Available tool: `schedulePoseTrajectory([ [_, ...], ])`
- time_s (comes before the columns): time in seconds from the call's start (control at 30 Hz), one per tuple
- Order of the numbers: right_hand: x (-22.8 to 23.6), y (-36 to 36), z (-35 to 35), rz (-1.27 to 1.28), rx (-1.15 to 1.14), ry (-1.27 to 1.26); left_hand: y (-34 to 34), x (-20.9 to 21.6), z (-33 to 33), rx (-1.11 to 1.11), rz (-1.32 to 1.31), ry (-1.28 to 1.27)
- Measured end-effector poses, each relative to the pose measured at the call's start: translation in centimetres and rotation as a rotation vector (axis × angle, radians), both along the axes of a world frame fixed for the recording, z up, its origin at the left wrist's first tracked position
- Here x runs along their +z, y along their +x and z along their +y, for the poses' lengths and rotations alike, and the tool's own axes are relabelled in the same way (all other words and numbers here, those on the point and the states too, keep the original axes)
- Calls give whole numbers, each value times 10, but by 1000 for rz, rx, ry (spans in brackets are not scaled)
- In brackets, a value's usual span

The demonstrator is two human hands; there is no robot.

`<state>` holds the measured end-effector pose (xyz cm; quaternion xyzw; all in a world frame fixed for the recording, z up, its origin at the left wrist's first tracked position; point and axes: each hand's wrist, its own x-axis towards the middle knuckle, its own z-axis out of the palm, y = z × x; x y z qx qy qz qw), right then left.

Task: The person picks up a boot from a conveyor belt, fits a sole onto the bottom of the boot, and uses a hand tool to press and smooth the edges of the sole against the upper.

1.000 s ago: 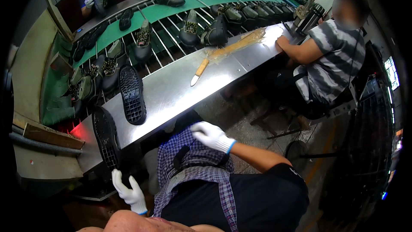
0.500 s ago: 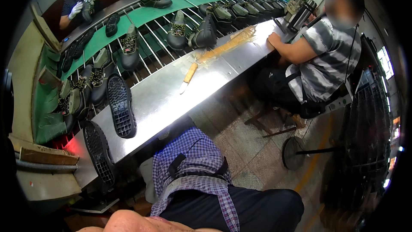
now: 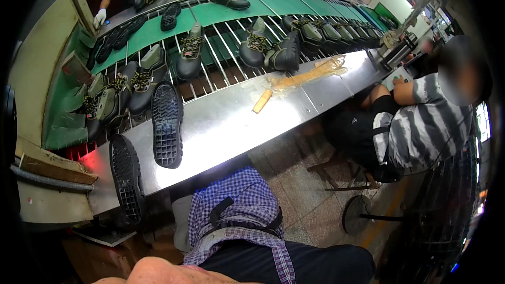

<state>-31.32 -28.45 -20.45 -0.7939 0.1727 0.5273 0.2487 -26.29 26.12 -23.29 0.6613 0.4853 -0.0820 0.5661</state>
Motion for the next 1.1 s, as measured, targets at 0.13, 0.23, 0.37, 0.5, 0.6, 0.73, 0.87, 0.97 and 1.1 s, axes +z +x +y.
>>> schedulePoseTrajectory([
  [0.13,-1,4,-6,29,18,19,-6,-1,-1,13,35,-21],
  [0.23,5,2,-17,41,0,32,-11,0,-6,24,56,-36],
  [0.37,9,-1,-21,54,-3,52,-11,1,-6,34,76,-44],
  [0.5,14,-7,-27,61,41,71,-7,1,-8,36,89,-70],
  [0.6,32,-4,-38,44,155,147,-8,0,-13,39,96,-92],
  [0.73,190,153,18,-11,323,249,-17,9,-14,52,101,-97],
  [0.87,248,186,77,-348,54,759,-10,8,-9,24,101,-129],
  [0.97,229,192,96,-364,181,915,-20,8,-6,39,95,-144],
  [1.1,223,208,103,-293,325,955,-33,7,-3,45,120,-184],
])
